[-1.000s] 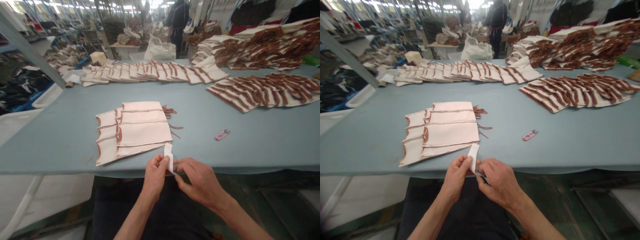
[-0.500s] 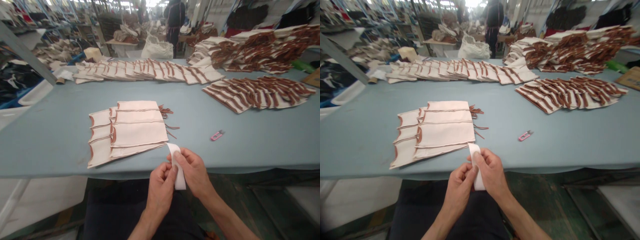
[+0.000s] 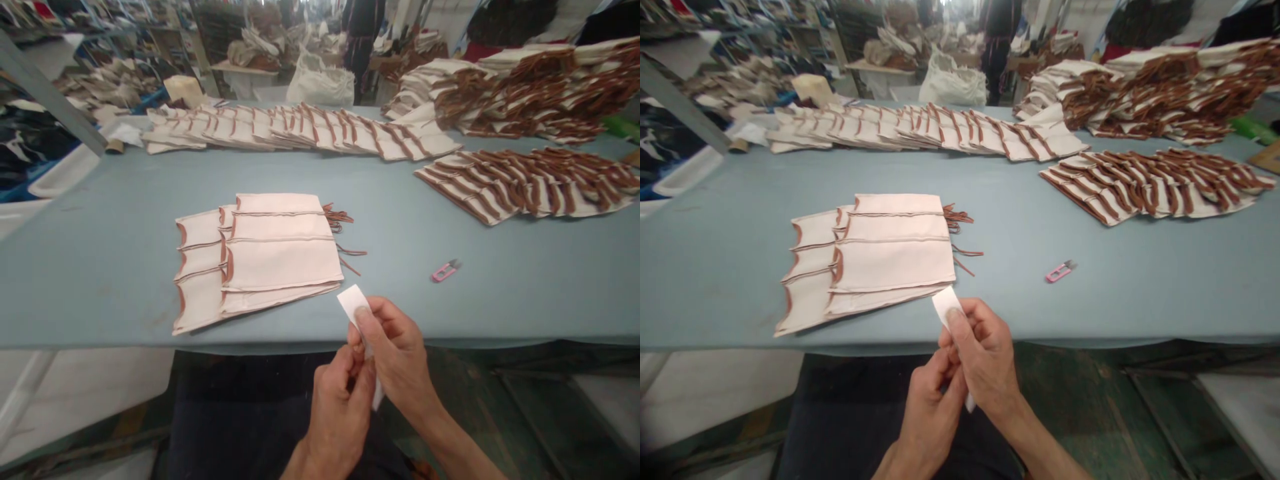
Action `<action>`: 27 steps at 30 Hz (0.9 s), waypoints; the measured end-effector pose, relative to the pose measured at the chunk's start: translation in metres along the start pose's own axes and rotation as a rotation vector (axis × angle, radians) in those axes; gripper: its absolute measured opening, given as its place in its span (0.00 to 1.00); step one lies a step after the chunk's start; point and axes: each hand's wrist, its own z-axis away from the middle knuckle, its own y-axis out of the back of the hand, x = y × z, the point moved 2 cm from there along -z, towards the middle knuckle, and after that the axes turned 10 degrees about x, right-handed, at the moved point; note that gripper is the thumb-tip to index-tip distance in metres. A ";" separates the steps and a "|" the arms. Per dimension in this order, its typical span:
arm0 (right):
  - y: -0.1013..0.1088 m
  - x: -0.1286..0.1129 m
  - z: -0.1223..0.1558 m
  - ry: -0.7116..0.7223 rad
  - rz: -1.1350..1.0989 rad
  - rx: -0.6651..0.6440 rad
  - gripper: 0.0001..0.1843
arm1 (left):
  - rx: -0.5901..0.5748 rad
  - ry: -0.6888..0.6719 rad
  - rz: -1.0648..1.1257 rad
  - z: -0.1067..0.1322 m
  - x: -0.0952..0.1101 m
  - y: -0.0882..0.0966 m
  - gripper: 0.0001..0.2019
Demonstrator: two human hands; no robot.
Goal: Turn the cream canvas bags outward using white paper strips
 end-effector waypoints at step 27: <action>-0.014 -0.002 -0.096 0.572 0.772 0.009 0.22 | 0.611 -0.348 -0.603 -0.146 0.094 0.255 0.12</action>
